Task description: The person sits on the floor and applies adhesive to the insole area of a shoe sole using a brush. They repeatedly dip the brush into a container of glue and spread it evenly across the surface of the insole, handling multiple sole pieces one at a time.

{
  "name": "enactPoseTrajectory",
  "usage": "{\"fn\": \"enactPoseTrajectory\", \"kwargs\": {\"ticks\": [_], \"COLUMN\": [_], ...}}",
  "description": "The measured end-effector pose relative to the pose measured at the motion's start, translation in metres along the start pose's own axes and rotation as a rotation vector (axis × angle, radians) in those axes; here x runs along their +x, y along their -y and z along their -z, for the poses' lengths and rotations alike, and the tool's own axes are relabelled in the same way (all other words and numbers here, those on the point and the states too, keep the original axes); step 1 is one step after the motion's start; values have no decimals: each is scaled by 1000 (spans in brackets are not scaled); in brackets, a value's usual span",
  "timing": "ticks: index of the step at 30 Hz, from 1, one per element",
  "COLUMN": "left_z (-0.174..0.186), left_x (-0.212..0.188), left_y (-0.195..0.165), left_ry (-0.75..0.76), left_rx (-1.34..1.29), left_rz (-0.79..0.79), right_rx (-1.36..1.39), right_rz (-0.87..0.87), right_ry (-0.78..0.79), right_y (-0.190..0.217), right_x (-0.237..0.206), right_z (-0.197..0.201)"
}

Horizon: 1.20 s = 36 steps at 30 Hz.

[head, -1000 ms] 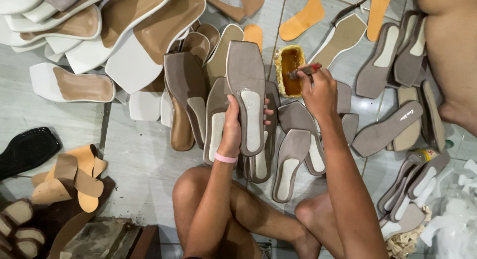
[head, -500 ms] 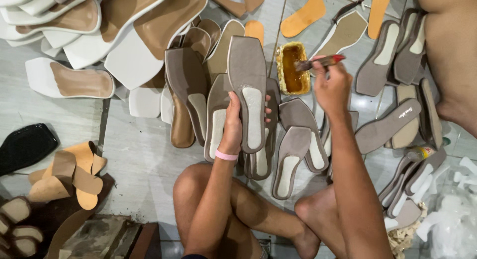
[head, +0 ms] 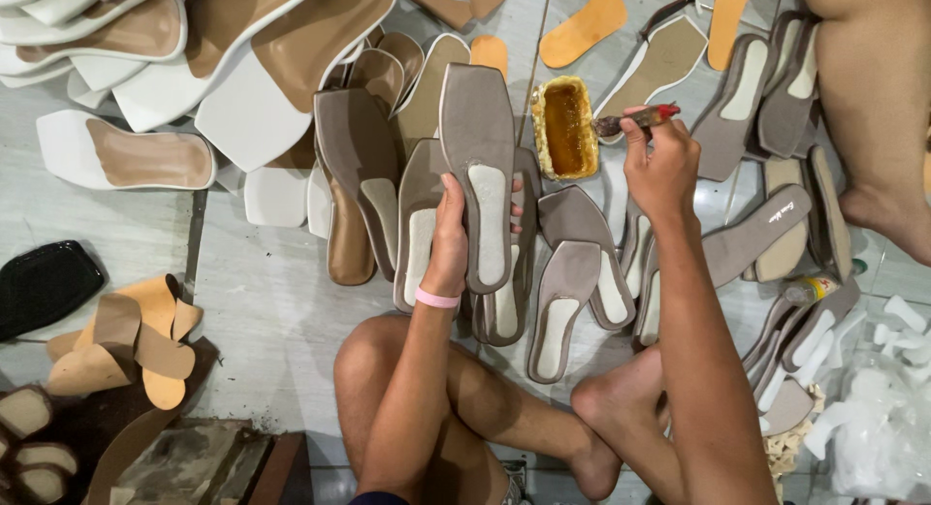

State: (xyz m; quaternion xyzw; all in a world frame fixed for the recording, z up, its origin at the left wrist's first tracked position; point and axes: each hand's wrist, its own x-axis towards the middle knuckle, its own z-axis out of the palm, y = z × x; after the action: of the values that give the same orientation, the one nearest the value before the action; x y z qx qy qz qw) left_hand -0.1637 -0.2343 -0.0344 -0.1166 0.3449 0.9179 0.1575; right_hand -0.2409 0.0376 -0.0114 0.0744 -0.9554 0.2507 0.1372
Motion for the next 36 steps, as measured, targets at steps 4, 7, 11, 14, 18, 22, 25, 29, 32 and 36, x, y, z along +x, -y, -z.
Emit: {"fn": "enactPoseTrajectory", "kwargs": {"ticks": [4, 7, 11, 14, 18, 22, 25, 29, 32, 36], "left_z": [0, -2, -5, -6, -6, -7, -6, -3, -2, -2], "left_x": [1, 0, -1, -4, -7, -8, -9, -8, -8, -8], "left_y": [0, -1, -4, -10, -13, -14, -12, -10, -9, -10], "left_ry": [-1, 5, 8, 62, 137, 143, 158, 176, 202, 193], "left_rx": [-6, 12, -36, -49, -51, -47, -74, -5, 11, 3], "left_rz": [0, -11, 48, 61, 76, 107, 118, 109, 106, 116], "right_rx": [-116, 33, 540, 823, 861, 683, 684, 552, 452, 446], "right_rz": [4, -26, -117, -81, -12, 86, 72, 150, 263, 272], "right_ry": [50, 31, -44, -50, 77, 202, 234, 278, 276, 326], "right_y": [0, 2, 16, 38, 76, 105, 120, 130, 133, 132], "right_x": [0, 0, -8, -20, -33, -29, -20, -9, -3, 2], "right_z": [8, 21, 40, 51, 50, 43, 41, 45, 46, 48]}}
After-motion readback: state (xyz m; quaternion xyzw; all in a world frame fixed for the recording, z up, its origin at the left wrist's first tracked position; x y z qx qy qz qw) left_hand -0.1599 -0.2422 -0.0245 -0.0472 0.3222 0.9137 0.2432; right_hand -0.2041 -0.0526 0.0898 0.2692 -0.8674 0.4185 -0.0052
